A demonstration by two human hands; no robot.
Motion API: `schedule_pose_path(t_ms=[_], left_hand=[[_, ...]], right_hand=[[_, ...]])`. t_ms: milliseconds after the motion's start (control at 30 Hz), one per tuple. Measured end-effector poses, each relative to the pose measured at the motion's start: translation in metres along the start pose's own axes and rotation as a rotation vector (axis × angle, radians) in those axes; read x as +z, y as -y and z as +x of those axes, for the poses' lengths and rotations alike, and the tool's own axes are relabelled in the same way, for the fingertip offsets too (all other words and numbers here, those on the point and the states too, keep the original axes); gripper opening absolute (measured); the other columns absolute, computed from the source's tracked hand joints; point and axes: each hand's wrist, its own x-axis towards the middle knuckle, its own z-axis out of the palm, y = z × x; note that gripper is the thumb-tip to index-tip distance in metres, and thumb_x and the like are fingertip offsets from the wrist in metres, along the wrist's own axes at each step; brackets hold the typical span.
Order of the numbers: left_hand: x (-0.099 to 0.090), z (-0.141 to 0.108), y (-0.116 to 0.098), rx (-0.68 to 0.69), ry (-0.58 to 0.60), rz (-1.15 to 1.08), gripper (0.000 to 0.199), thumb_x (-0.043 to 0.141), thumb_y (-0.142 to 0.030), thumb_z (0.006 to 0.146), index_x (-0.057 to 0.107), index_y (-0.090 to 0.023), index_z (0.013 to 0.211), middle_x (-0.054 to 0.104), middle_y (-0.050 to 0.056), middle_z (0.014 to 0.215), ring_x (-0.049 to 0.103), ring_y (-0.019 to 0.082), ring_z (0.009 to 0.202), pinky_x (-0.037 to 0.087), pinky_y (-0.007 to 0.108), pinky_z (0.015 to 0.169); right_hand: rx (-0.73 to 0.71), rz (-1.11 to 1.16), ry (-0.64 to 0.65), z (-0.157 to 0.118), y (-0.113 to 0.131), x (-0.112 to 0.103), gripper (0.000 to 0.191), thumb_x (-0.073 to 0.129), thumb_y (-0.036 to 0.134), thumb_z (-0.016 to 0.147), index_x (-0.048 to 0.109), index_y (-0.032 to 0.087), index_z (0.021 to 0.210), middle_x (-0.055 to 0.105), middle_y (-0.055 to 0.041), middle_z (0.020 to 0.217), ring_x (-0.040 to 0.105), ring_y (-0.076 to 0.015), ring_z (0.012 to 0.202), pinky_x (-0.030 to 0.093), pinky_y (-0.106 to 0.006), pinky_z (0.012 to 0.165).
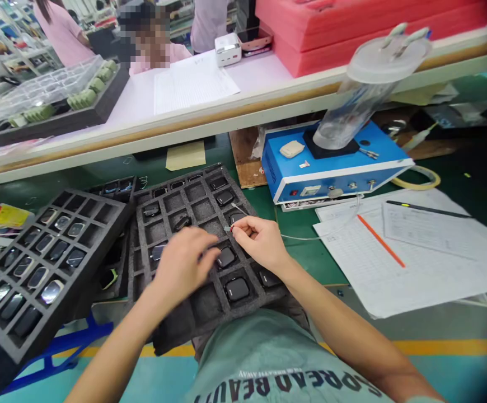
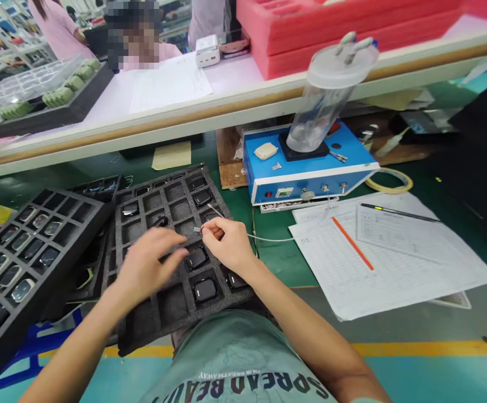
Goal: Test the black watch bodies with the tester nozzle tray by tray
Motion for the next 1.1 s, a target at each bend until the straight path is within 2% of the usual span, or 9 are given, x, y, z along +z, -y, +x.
schedule_pose_path(t_ms=[100,267,400,533,633,700,767,900,1100], left_hand=[[0.008,-0.004,-0.028,0.097,0.267,0.044,0.02,0.063,-0.03,0.093,0.071,-0.016,0.106,0.073,0.012,0.105,0.068,0.028,0.095,0.054,0.041,0.084],[0.014,0.003,-0.028,0.015,0.327,0.007,0.028,0.059,-0.032,0.096,0.068,-0.014,0.115,0.073,0.014,0.11,0.069,0.031,0.101,0.053,0.044,0.09],[0.018,-0.001,-0.02,-0.028,0.256,-0.077,0.031,0.06,-0.022,0.093,0.065,-0.016,0.123,0.071,0.012,0.111,0.068,0.029,0.103,0.053,0.043,0.091],[0.02,-0.005,-0.015,-0.118,0.177,-0.296,0.027,0.066,-0.018,0.085,0.069,-0.02,0.112,0.068,0.006,0.098,0.067,0.022,0.088,0.054,0.036,0.08],[0.016,-0.003,-0.009,-0.326,0.06,-0.696,0.017,0.071,-0.024,0.082,0.069,-0.019,0.098,0.066,0.002,0.083,0.065,0.017,0.076,0.052,0.029,0.07],[0.011,-0.001,-0.007,-0.456,-0.006,-0.987,0.023,0.074,-0.031,0.081,0.066,-0.017,0.097,0.066,0.001,0.077,0.063,0.015,0.07,0.051,0.026,0.067],[0.006,0.001,-0.006,-0.51,-0.049,-1.166,0.027,0.077,-0.033,0.078,0.065,-0.017,0.096,0.068,0.0,0.075,0.062,0.013,0.068,0.05,0.024,0.067],[0.002,0.002,-0.01,-0.514,-0.121,-1.231,0.027,0.082,-0.03,0.074,0.068,-0.017,0.092,0.072,0.002,0.084,0.065,0.013,0.075,0.052,0.024,0.073],[0.003,-0.005,-0.006,-0.529,-0.096,-1.162,0.028,0.084,-0.03,0.071,0.072,-0.017,0.093,0.069,0.001,0.076,0.064,0.013,0.07,0.053,0.024,0.068]], right_hand=[[0.004,-0.014,-0.007,0.001,-0.001,0.0,0.015,0.06,0.024,0.082,0.073,0.017,0.078,0.073,-0.002,0.068,0.065,-0.0136,0.059,0.05,-0.023,0.057],[0.024,-0.249,0.078,0.005,0.008,-0.004,0.014,0.061,0.02,0.083,0.075,0.019,0.081,0.076,-0.0022,0.071,0.067,-0.0158,0.062,0.049,-0.025,0.061],[0.05,-0.578,0.214,0.013,0.019,-0.01,0.017,0.062,0.017,0.083,0.078,0.021,0.077,0.076,-0.004,0.069,0.069,-0.0189,0.064,0.043,-0.027,0.059],[0.026,-0.639,0.272,0.02,0.022,-0.017,0.02,0.062,0.016,0.084,0.079,0.02,0.074,0.078,-0.007,0.073,0.071,-0.0219,0.069,0.043,-0.028,0.06],[-0.001,-0.531,0.259,0.016,0.024,-0.02,0.02,0.061,0.016,0.086,0.079,0.02,0.077,0.078,-0.0059,0.075,0.071,-0.0202,0.069,0.045,-0.027,0.063],[-0.01,-0.345,0.285,0.009,0.027,-0.02,0.019,0.061,0.018,0.087,0.079,0.02,0.082,0.077,-0.0029,0.074,0.069,-0.0171,0.065,0.046,-0.025,0.06],[-0.018,-0.165,0.315,0.001,0.032,-0.017,0.02,0.06,0.021,0.088,0.079,0.019,0.084,0.076,-0.0009,0.071,0.065,-0.0145,0.059,0.044,-0.023,0.055],[-0.001,-0.017,0.316,-0.01,0.038,-0.013,0.02,0.059,0.021,0.086,0.079,0.018,0.086,0.076,-0.0012,0.071,0.065,-0.0142,0.059,0.047,-0.023,0.055],[0.004,-0.015,0.341,-0.009,0.036,-0.014,0.019,0.061,0.022,0.084,0.08,0.019,0.084,0.077,-0.0017,0.071,0.067,-0.0149,0.06,0.049,-0.023,0.055]])
